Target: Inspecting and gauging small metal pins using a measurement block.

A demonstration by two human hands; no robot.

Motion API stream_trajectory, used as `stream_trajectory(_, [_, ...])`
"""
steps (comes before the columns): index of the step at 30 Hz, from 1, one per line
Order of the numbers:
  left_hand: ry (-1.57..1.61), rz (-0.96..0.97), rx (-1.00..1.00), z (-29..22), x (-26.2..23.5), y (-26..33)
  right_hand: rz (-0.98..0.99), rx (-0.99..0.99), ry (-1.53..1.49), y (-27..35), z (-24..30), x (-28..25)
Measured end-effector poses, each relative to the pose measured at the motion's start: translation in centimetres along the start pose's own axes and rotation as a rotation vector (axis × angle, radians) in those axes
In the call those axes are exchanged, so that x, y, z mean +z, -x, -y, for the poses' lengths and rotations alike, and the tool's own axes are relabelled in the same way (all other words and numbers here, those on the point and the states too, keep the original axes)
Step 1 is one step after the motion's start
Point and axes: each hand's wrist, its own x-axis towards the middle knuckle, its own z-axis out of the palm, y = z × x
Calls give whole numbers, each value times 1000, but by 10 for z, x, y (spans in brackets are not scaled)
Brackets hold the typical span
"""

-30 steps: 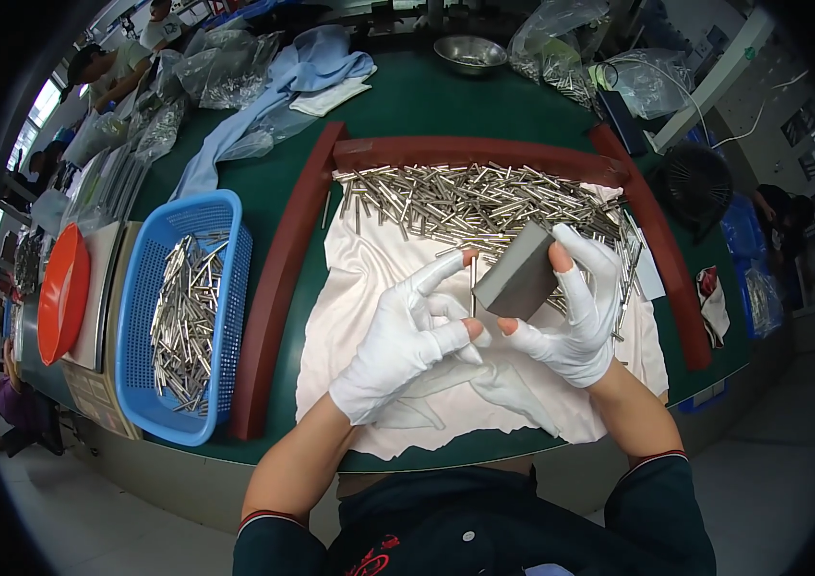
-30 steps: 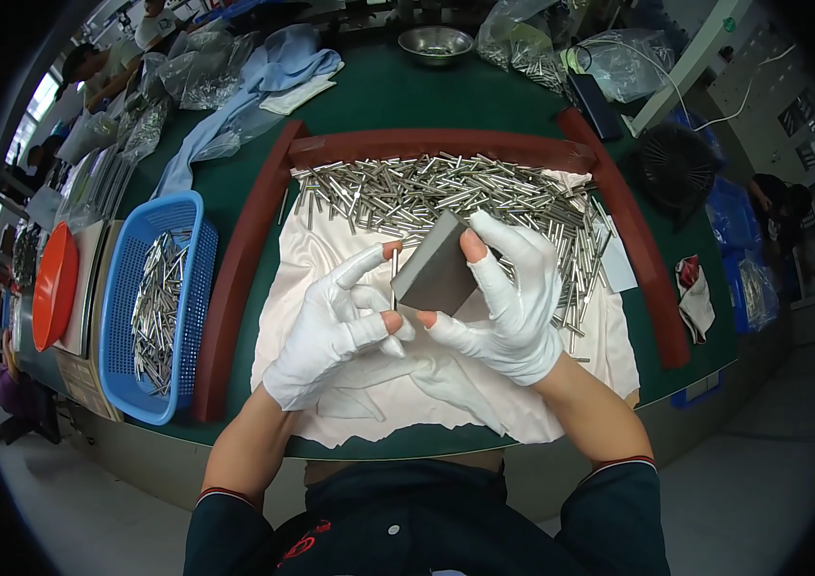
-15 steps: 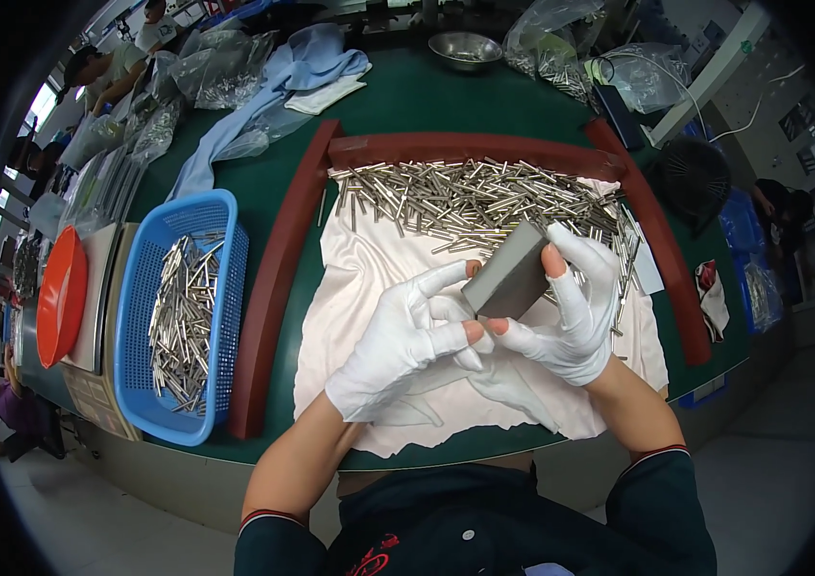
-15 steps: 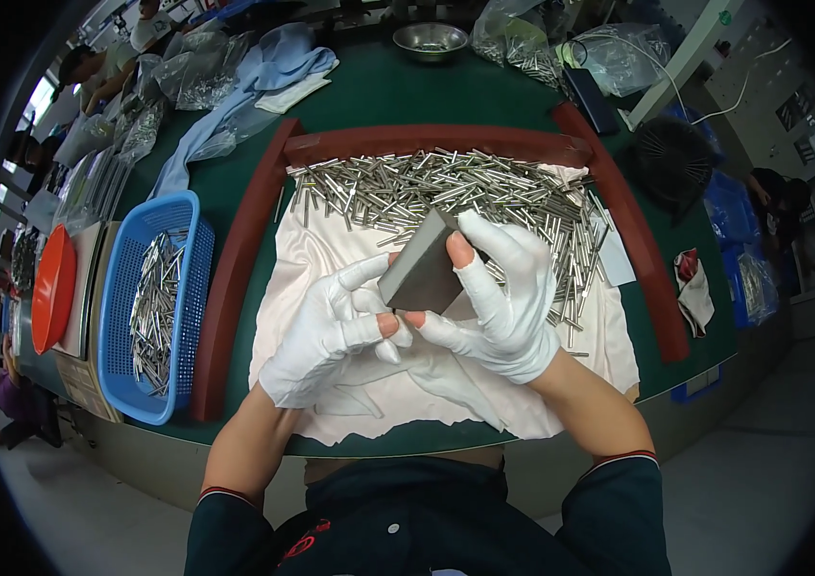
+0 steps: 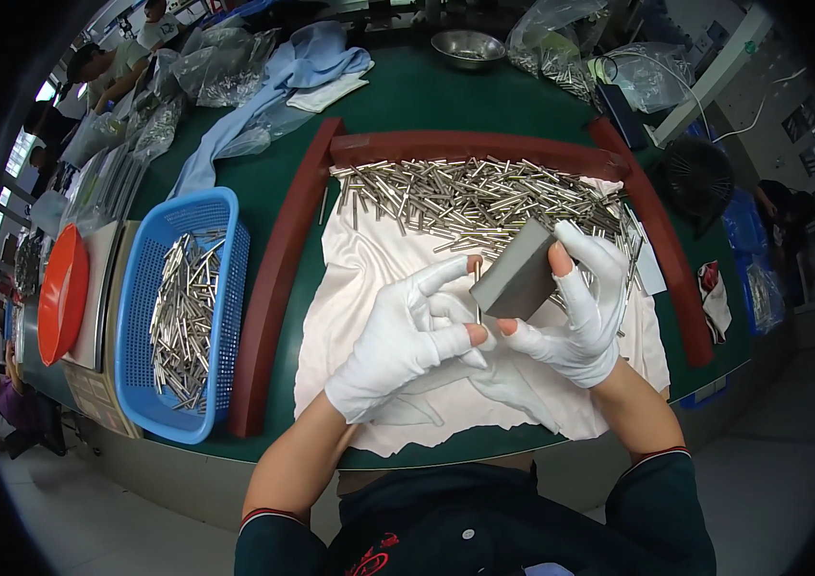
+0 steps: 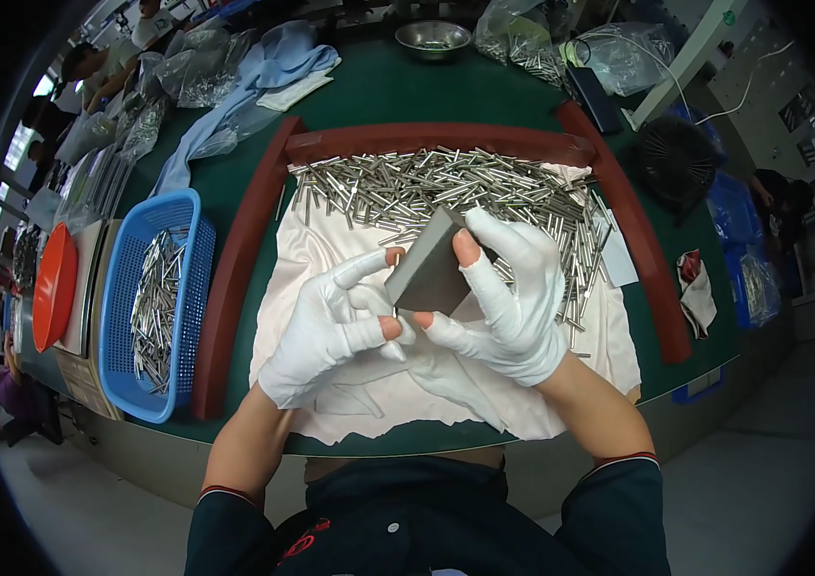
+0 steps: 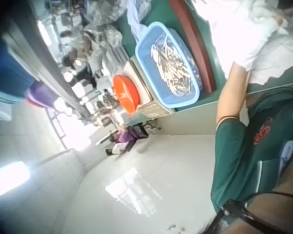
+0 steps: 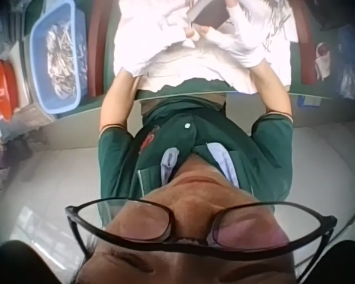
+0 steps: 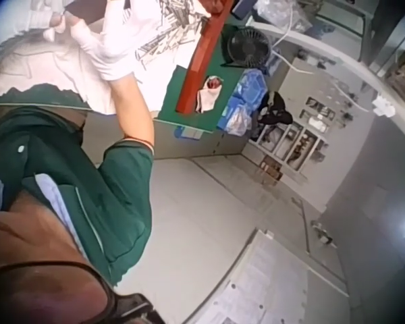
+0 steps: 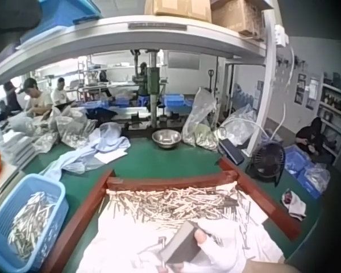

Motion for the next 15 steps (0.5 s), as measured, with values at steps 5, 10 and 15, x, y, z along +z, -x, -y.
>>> stream_trajectory(5, [-66,-58,-3,-4,0,-1,14,97,41,4,-13,-3])
stream_trajectory(10, [-58,-69,-2,-5,4,-2,27,92,42,3,-10,-2])
stream_trajectory(15, [-57,-40,-7,-4,2,-4,46,76,38,4,-8,-2])
